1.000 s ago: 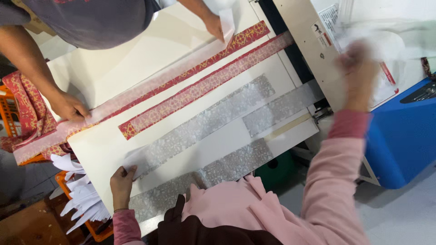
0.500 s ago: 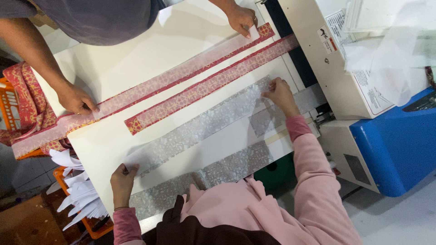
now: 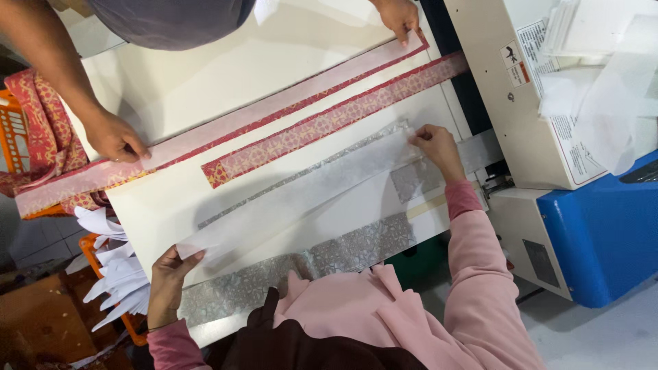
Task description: The person places thin white sheets onto a large white board that has patterned strips laid out. They smooth each sheet by hand and feed it into a machine on the right side of the table. A coworker assists by handling similar sheets on the opposite side of the board.
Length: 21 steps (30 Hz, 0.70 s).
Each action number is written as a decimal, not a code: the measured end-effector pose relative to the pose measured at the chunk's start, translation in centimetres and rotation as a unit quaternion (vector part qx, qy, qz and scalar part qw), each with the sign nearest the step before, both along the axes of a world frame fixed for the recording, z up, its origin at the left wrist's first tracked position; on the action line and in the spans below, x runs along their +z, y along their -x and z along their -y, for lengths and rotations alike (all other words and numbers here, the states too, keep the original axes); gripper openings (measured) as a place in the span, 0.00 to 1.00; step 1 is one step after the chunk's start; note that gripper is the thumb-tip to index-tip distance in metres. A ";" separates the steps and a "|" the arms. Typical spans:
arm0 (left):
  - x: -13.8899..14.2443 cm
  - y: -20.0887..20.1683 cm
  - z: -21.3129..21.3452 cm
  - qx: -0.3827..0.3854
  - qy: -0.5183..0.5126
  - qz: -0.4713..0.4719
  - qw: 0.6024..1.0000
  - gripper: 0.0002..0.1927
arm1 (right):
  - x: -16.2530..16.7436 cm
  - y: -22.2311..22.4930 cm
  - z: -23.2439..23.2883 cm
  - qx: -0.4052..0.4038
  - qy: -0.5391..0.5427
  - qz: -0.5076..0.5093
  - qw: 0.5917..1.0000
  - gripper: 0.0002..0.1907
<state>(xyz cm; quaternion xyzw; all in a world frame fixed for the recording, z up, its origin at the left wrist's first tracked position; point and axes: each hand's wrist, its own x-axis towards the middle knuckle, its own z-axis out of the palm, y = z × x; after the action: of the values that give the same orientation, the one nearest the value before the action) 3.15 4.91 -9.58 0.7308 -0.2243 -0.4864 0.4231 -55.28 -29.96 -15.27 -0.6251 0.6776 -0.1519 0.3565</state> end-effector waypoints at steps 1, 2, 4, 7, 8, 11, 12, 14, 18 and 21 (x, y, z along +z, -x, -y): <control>0.3 0.1 0.2 0.000 0.003 -0.003 1.000 0.14 | 0.2 -0.1 -0.2 -0.005 0.008 -0.015 1.000 0.14; 0.5 0.2 0.4 0.000 0.007 -0.006 1.000 0.15 | 0.4 -0.2 -0.4 -0.011 0.017 -0.030 0.999 0.14; 0.8 0.4 1.0 -0.012 0.007 -0.012 1.000 0.15 | 0.6 -0.6 -0.7 -0.017 0.031 -0.056 0.998 0.15; 0.1 1.1 2.1 -0.013 -0.006 -0.047 0.999 0.16 | 0.2 -1.0 -0.8 -0.012 0.049 -0.067 0.997 0.15; -0.6 1.5 2.5 0.011 -0.010 -0.079 0.997 0.17 | -0.1 -1.0 -0.7 -0.006 0.057 -0.056 0.997 0.15; -2.5 1.6 2.9 0.035 0.012 -0.082 0.996 0.14 | -0.9 -0.2 -0.1 -0.005 0.066 -0.017 0.998 0.15; -3.2 1.7 2.8 0.036 0.021 -0.069 0.997 0.13 | -1.1 0.2 0.0 -0.007 0.062 -0.005 0.998 0.15; -4.5 1.6 2.6 0.030 0.005 -0.032 0.999 0.12 | -1.3 1.0 0.6 -0.035 0.063 0.074 0.995 0.13; -5.5 1.9 2.3 0.046 -0.008 -0.013 0.999 0.10 | -0.9 1.2 1.7 -0.050 0.060 0.089 0.993 0.12; -5.2 2.5 2.6 0.061 -0.020 0.021 0.998 0.10 | -0.7 0.1 1.9 -0.051 0.046 0.035 0.997 0.16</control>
<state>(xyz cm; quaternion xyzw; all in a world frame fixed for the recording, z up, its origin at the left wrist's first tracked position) 0.61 2.28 -14.82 0.7615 -0.1784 -0.4481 0.4329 -55.41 -31.82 -15.93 -0.6000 0.6877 -0.2228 0.3426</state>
